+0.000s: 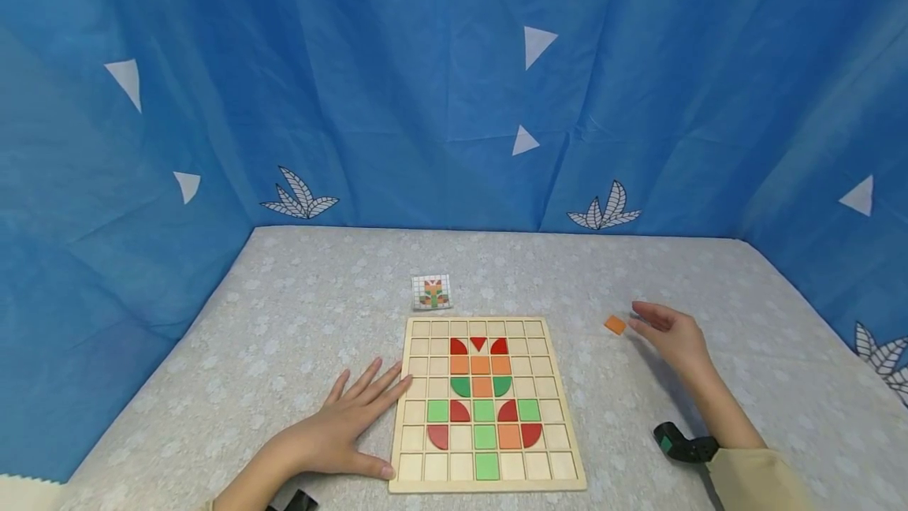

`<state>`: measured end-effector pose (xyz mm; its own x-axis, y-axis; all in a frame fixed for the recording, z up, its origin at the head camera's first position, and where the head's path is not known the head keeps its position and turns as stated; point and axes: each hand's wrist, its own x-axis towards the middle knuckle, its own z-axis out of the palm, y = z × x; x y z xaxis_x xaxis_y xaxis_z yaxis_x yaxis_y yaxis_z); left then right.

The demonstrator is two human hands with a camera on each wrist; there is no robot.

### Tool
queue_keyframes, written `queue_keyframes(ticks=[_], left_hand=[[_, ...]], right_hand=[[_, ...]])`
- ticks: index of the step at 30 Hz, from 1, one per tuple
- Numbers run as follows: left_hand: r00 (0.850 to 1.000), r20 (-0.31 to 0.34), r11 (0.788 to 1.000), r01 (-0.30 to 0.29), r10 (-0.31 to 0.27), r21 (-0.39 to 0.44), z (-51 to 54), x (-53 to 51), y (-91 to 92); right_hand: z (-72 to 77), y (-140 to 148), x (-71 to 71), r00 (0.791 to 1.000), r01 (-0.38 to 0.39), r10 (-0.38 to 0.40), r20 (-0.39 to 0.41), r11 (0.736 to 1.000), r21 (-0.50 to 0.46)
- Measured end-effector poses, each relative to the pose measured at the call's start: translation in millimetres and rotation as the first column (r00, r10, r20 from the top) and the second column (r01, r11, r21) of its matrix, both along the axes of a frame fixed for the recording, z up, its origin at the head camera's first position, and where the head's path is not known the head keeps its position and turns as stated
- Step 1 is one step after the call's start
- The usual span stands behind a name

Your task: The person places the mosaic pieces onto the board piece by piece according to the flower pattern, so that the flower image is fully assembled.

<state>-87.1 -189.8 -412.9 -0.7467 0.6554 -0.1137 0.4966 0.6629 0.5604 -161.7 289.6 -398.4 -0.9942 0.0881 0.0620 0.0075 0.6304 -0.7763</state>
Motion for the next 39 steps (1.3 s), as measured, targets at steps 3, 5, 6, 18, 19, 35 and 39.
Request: queue_keyframes(ticks=[3,5,6,18,19,35,39], left_hand=[[1.000,0.005,1.000,-0.004,0.004,0.001,0.2,0.4,0.1],[1.000,0.007,1.000,-0.002,0.002,0.005,0.1,0.7,-0.1],[1.000,0.008,1.000,-0.001,0.001,0.007,-0.1,0.8,-0.1],[1.000,0.017,1.000,-0.005,0.005,0.003,0.2,1.6,0.2],[1.000,0.019,1.000,-0.005,0.005,0.003,0.3,1.9,0.2],[1.000,-0.005,1.000,-0.002,0.002,0.003,-0.5,0.0,-0.2],[1.000,-0.011,1.000,-0.003,0.003,-0.001,-0.4,-0.1,-0.1]], right_hand=[[-6.4,1.7,-3.9,1.000,0.018,-0.018,0.007,1.000,-0.007],[-10.7,2.1,-6.7,1.000,0.031,-0.031,-0.002,1.000,0.001],[-12.8,2.1,-7.9,0.999,0.037,-0.037,-0.010,0.999,0.013],[-26.9,-4.9,-7.2,0.993,0.002,0.013,-0.114,0.992,0.123],[-27.9,-4.9,-7.0,0.992,0.002,0.014,-0.122,0.992,0.127],[-32.9,-8.5,-8.8,0.956,0.064,-0.004,-0.293,0.979,0.196],[-32.5,-8.6,-9.4,0.952,0.061,0.001,-0.307,0.979,0.193]])
